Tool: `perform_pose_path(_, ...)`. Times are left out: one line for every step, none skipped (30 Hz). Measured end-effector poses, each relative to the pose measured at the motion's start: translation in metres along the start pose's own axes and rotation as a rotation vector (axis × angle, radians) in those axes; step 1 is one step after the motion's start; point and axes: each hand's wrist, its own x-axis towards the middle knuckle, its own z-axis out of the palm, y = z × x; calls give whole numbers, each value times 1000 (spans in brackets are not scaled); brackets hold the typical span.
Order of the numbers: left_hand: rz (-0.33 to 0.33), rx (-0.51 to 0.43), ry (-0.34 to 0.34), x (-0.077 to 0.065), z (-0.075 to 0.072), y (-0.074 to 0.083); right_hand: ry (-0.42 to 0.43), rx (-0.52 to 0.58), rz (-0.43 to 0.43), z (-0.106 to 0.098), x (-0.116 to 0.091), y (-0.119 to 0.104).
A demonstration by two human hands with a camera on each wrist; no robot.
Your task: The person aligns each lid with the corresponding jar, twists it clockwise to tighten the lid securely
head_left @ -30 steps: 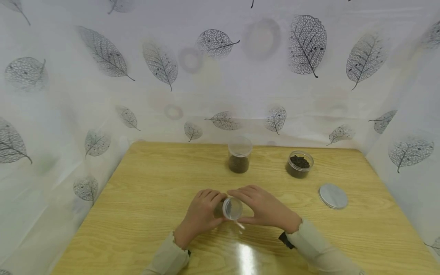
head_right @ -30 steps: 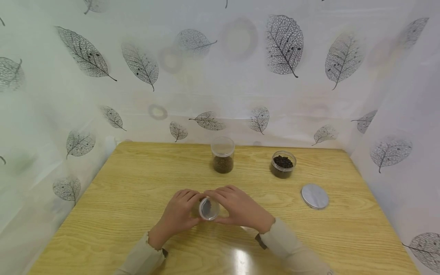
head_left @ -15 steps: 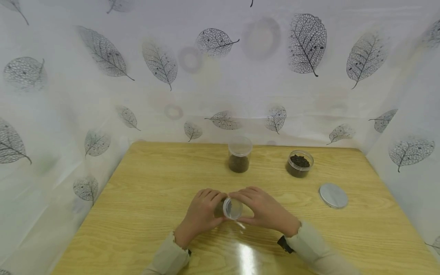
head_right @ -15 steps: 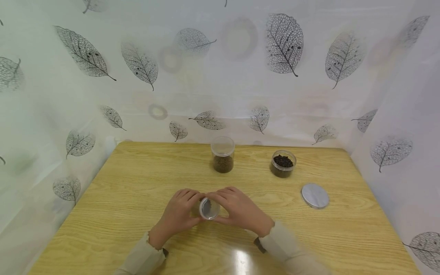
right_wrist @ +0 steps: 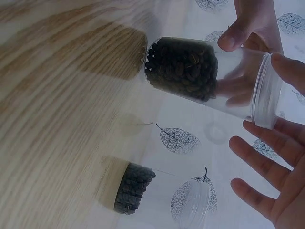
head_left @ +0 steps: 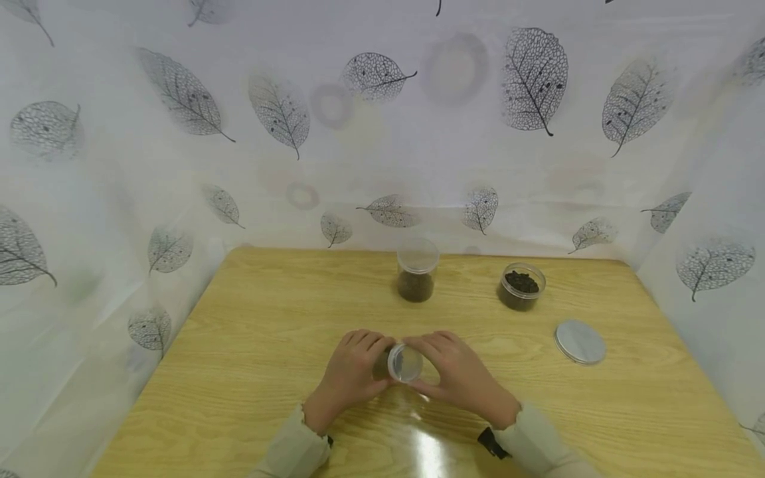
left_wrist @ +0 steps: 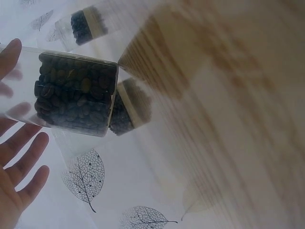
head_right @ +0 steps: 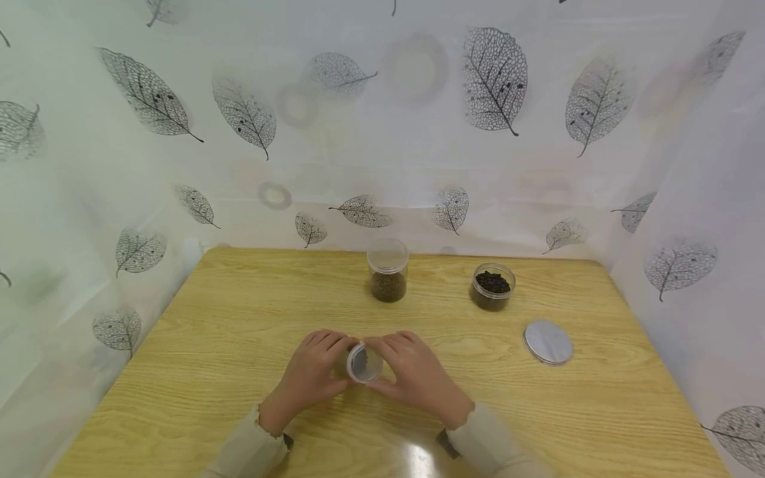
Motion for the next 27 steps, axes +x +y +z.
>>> perform_pose_path(0, 2, 1, 0, 0, 0, 2, -6, 5, 0, 0, -1)
perform_pose_path(-1, 4, 1, 0, 0, 0, 5, -11, 10, 0, 0, -1)
perform_pose_path(-2, 6, 0, 0, 0, 0, 7, -15, 11, -1, 0, -2)
perform_pose_path(-2, 6, 0, 0, 0, 0, 8, -19, 11, -1, 0, -2)
perform_pose_path(-3, 7, -1, 0, 0, 1, 8, -21, 12, -1, 0, -2)
perform_pose_path(-4, 8, -2, 0, -1, 1, 7, -21, 12, -1, 0, -3)
perform_pose_path(-5, 7, -3, 0, -1, 1, 6, -21, 11, -2, 0, -3)
perform_pose_path(-6, 5, -5, 0, -1, 1, 1, -22, 11, -2, 1, -3)
perform_pose_path(-7, 2, -7, 0, -1, 1, -4, -25, 9, -2, 1, -3)
perform_pose_path(-8, -1, -9, 0, -1, 1, -11, -26, 10, -3, 1, -2)
perform_pose_path(-9, -5, -11, 0, -1, 1, -18, -26, 9, -3, 2, -2)
perform_pose_path(-11, -9, -12, 0, -1, 1, -24, -26, 9, -4, 2, -2)
perform_pose_path(-12, -13, -15, 0, -1, 1, -29, -28, 7, -5, 2, -1)
perform_pose_path(-13, -17, -17, 0, -1, 1, -35, -28, 4, -5, 3, -1)
perform_pose_path(-14, -19, -18, 0, -1, 1, -39, -29, -1, -6, 3, -1)
perform_pose_path(-14, -20, -20, 0, -1, 1, -42, -26, -7, -7, 4, -1)
perform_pose_path(-14, -21, -21, 0, -1, 1, -45, -24, -13, -7, 4, 0)
perform_pose_path(-14, -21, -23, 0, -1, 1, -48, -25, -19, -8, 5, 0)
perform_pose_path(-14, -20, -24, 0, -1, 1, -52, -24, -26, -9, 6, 0)
perform_pose_path(-14, -20, -25, 0, -1, 1, -57, -22, -33, -9, 6, 1)
perform_pose_path(-16, -21, -26, 0, -1, 1, -62, -20, -38, -10, 7, 1)
perform_pose_path(-16, -21, -27, 0, -1, 1, -67, -16, -42, -10, 7, 2)
perform_pose_path(-17, -25, -29, 0, -1, 1, -72, -13, -46, -11, 8, 2)
perform_pose_path(-18, -28, -31, 0, -1, 1, -76, -11, -50, -12, 8, 2)
perform_pose_path(-18, -31, -32, 0, -1, 1, -80, -6, -53, -12, 9, 2)
perform_pose_path(-19, -37, -34, 0, -2, 1, -83, -4, -53, -12, 9, 2)
perform_pose_path(-20, -43, -36, 1, -2, 1, -86, -2, -55, -13, 10, 2)
